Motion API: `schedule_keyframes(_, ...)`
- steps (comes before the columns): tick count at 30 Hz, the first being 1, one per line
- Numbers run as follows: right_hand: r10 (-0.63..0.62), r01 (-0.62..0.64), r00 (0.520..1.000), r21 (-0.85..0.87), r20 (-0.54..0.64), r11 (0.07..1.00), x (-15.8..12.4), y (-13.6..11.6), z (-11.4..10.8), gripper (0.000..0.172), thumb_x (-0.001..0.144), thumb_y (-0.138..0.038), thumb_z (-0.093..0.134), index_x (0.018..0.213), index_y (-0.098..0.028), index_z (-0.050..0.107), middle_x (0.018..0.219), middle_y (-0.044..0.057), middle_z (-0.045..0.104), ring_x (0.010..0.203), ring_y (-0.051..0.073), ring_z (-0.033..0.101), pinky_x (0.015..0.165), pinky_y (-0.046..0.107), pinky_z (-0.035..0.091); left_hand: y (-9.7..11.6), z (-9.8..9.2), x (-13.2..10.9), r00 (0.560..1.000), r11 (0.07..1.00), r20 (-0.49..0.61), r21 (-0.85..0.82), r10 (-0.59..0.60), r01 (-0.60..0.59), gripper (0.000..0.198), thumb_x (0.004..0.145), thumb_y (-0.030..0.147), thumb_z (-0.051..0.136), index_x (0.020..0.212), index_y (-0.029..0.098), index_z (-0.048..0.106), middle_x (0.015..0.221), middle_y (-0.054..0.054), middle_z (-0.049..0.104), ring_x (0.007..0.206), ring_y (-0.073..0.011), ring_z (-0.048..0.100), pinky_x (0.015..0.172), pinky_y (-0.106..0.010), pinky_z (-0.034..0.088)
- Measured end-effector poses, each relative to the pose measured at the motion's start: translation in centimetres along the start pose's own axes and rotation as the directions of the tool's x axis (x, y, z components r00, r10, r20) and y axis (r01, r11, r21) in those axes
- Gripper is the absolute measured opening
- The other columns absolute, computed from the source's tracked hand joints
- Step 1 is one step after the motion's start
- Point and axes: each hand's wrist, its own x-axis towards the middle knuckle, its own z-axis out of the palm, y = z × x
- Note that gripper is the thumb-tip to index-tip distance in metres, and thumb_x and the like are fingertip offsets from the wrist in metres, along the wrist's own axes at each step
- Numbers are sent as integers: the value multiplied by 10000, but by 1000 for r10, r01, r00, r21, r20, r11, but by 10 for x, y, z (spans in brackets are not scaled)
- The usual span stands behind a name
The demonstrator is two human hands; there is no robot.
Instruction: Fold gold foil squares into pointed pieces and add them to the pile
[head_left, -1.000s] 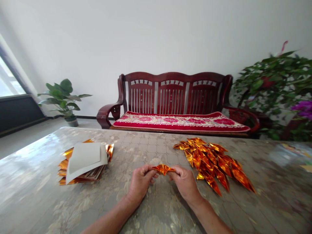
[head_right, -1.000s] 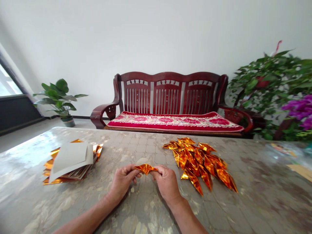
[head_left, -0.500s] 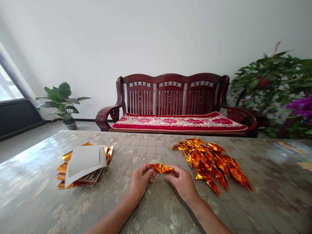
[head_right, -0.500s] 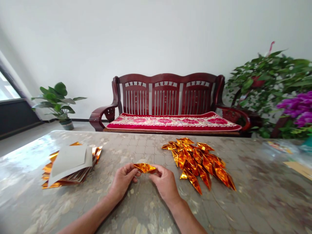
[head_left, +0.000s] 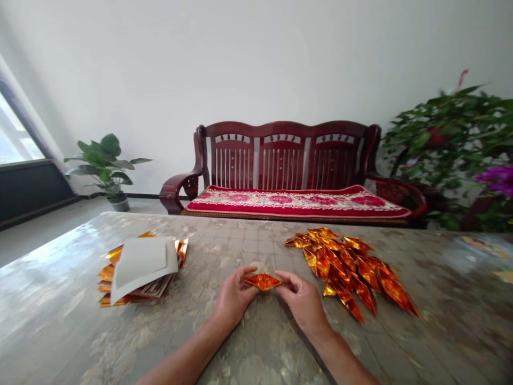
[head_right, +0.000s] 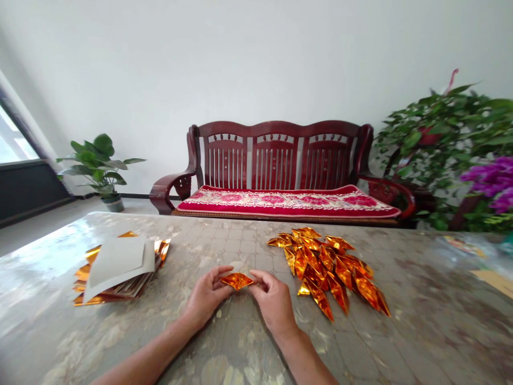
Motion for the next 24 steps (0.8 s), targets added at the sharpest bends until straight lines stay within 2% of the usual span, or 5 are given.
schedule_keyframes(3,-113,112,994,-37,-11,993,-3,-2,0,300,729,-202,618,992,-208,761,857,40,762,743,200,693,749,318,562,0,0,-1,998,998,-1,34,55,-55,461,663,217,755,1101,150,630,1049,-102,739,922,-242,722,867,-361,560)
schedule_keyframes(8,-285,286,958,-58,27,956,-10,-10,1,264,769,-154,603,973,-230,754,819,18,728,740,166,678,698,257,547,-2,-1,-1,995,995,21,43,94,-95,498,679,200,731,1158,150,605,1057,-99,730,918,-234,717,837,-345,570)
schedule_keyframes(12,-361,366,930,-84,62,927,-13,-11,3,275,775,-123,618,989,-241,745,801,3,703,734,151,667,704,242,540,-4,-3,0,993,988,23,102,116,-118,511,683,190,734,1177,154,611,1101,-110,714,959,-233,702,845,-335,560)
schedule_keyframes(19,-363,365,931,-91,43,926,-17,-14,4,248,794,-160,651,1019,-238,720,817,-4,723,720,145,675,693,226,538,-9,-5,-2,984,973,31,147,177,-180,536,694,94,643,1220,186,594,1159,-95,695,1021,-216,676,838,-314,550)
schedule_keyframes(24,-305,306,952,-123,26,944,-19,-17,3,52,811,-212,655,858,-219,676,747,-17,707,642,130,645,637,209,512,-9,-5,-5,972,957,9,172,235,-233,563,694,42,567,1232,205,577,1161,-67,692,1028,-200,672,860,-320,544)
